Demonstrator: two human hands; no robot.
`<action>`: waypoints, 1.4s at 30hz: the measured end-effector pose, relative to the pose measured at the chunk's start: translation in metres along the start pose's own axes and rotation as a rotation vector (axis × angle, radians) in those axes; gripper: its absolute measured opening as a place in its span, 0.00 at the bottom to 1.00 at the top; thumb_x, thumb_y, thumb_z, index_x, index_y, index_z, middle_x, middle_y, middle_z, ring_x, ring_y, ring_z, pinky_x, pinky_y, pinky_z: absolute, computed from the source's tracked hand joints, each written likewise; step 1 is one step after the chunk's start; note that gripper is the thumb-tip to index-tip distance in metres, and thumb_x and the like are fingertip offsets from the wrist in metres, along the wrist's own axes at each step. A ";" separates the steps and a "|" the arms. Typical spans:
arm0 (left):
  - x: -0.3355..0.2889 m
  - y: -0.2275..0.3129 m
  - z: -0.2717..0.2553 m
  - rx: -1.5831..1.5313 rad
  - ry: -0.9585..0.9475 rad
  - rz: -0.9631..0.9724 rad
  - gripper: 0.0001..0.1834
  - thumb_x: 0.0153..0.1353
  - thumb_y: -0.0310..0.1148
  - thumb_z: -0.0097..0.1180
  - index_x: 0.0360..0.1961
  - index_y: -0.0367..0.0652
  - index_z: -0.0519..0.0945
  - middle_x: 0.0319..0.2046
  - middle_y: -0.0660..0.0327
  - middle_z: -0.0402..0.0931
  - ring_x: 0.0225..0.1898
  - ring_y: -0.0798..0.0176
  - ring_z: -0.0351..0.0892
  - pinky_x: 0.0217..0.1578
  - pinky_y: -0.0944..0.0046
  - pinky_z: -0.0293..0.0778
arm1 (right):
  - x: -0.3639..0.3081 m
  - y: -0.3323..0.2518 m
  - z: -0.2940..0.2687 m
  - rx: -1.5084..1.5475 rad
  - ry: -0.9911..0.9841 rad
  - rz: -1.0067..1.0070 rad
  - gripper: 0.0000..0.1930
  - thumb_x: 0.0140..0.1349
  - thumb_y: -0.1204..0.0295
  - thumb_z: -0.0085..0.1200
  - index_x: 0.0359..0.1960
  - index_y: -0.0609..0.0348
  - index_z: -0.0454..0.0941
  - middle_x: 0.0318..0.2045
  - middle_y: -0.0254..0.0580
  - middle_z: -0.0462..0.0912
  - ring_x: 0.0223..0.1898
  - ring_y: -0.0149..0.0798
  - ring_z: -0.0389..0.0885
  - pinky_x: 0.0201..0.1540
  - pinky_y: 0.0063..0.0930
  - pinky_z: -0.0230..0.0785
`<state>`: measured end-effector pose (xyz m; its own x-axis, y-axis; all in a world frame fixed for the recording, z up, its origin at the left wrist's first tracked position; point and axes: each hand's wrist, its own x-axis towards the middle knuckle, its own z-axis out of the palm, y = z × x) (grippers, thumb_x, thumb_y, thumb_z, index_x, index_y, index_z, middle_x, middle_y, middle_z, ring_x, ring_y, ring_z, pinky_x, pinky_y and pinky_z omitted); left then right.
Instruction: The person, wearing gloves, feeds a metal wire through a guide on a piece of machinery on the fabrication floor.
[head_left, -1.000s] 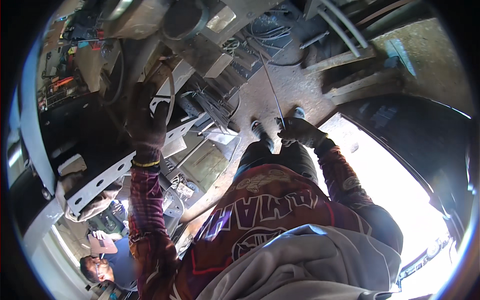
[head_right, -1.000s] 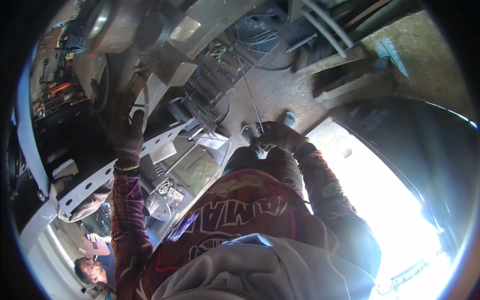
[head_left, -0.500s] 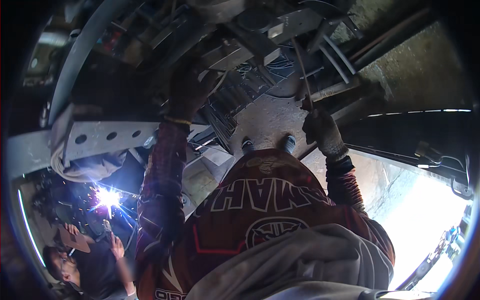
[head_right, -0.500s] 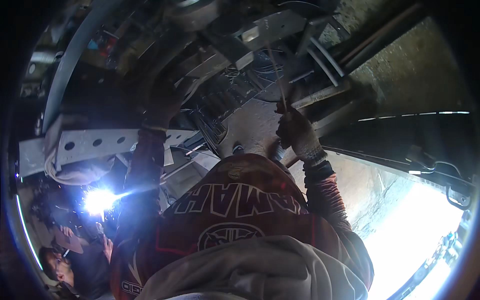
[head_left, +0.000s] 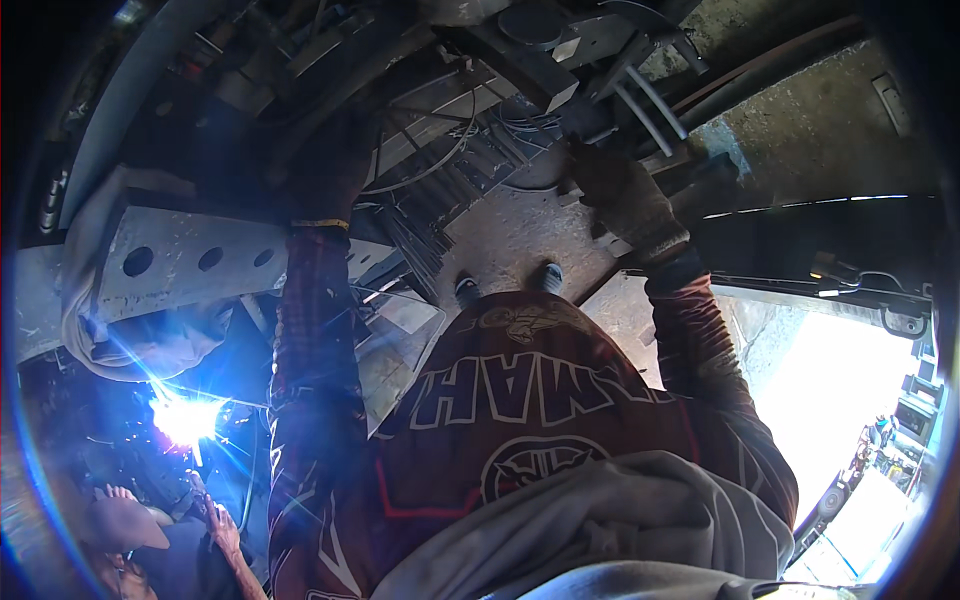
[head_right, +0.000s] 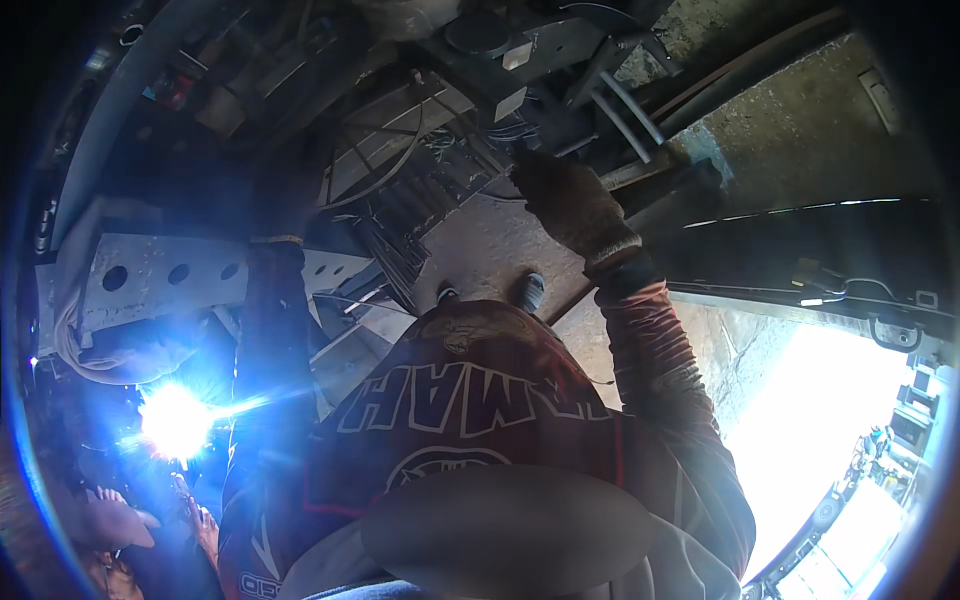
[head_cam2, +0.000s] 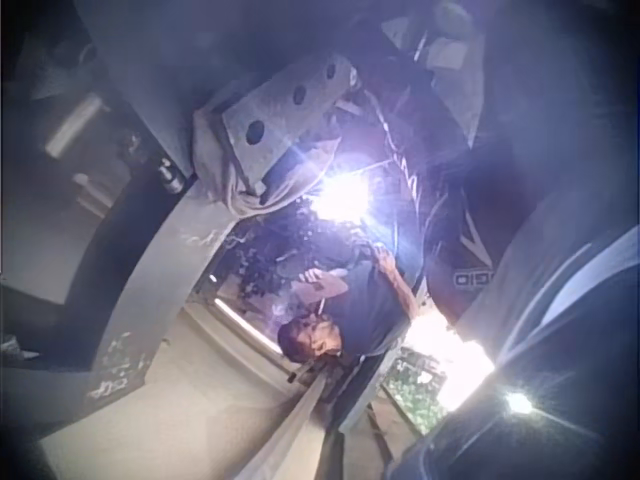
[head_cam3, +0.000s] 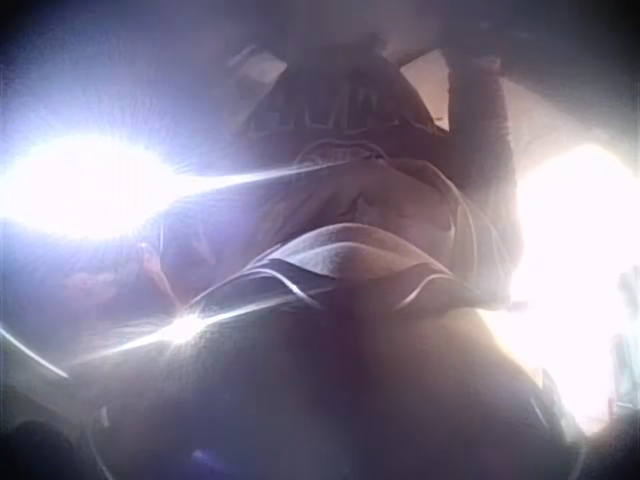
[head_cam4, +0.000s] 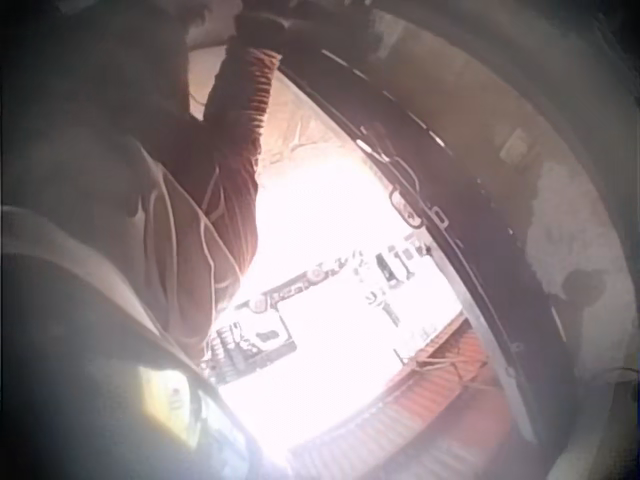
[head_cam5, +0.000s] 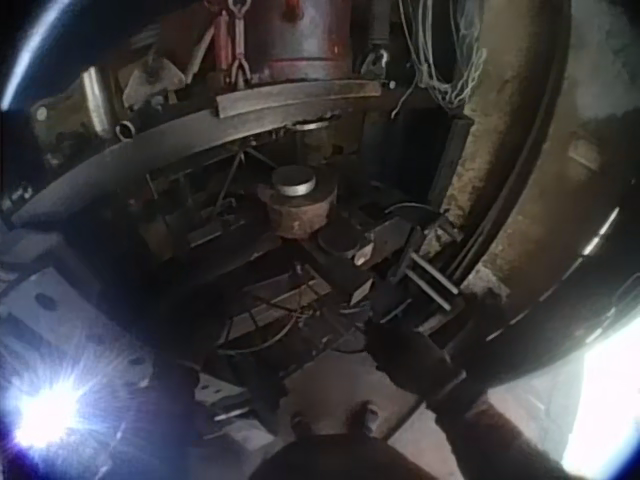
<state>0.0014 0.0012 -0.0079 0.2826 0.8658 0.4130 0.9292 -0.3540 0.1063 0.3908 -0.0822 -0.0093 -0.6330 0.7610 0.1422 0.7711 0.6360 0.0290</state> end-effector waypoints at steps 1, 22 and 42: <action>-0.002 -0.002 0.003 0.087 -0.005 0.047 0.13 0.69 0.45 0.51 0.48 0.53 0.79 0.41 0.57 0.79 0.42 0.51 0.82 0.38 0.48 0.78 | 0.000 -0.003 -0.002 -0.017 -0.031 0.007 0.31 0.52 0.71 0.63 0.60 0.61 0.72 0.60 0.44 0.74 0.62 0.41 0.73 0.64 0.33 0.67; 0.002 -0.001 0.007 0.105 0.063 0.035 0.13 0.67 0.46 0.53 0.36 0.49 0.82 0.32 0.55 0.81 0.35 0.49 0.82 0.36 0.50 0.77 | 0.011 -0.030 -0.002 1.198 -0.022 0.288 0.27 0.71 0.71 0.52 0.70 0.57 0.65 0.37 0.35 0.83 0.32 0.25 0.81 0.26 0.17 0.73; 0.002 -0.004 0.006 -0.051 0.115 -0.032 0.16 0.65 0.48 0.53 0.35 0.48 0.82 0.32 0.53 0.81 0.35 0.45 0.81 0.36 0.47 0.76 | 0.038 -0.078 -0.012 1.914 0.105 0.956 0.28 0.76 0.54 0.43 0.69 0.59 0.61 0.46 0.48 0.82 0.35 0.37 0.85 0.40 0.33 0.81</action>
<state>-0.0007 0.0063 -0.0132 0.2206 0.8318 0.5094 0.9232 -0.3466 0.1661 0.3073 -0.1050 0.0059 -0.1343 0.8796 -0.4563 -0.2728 -0.4755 -0.8364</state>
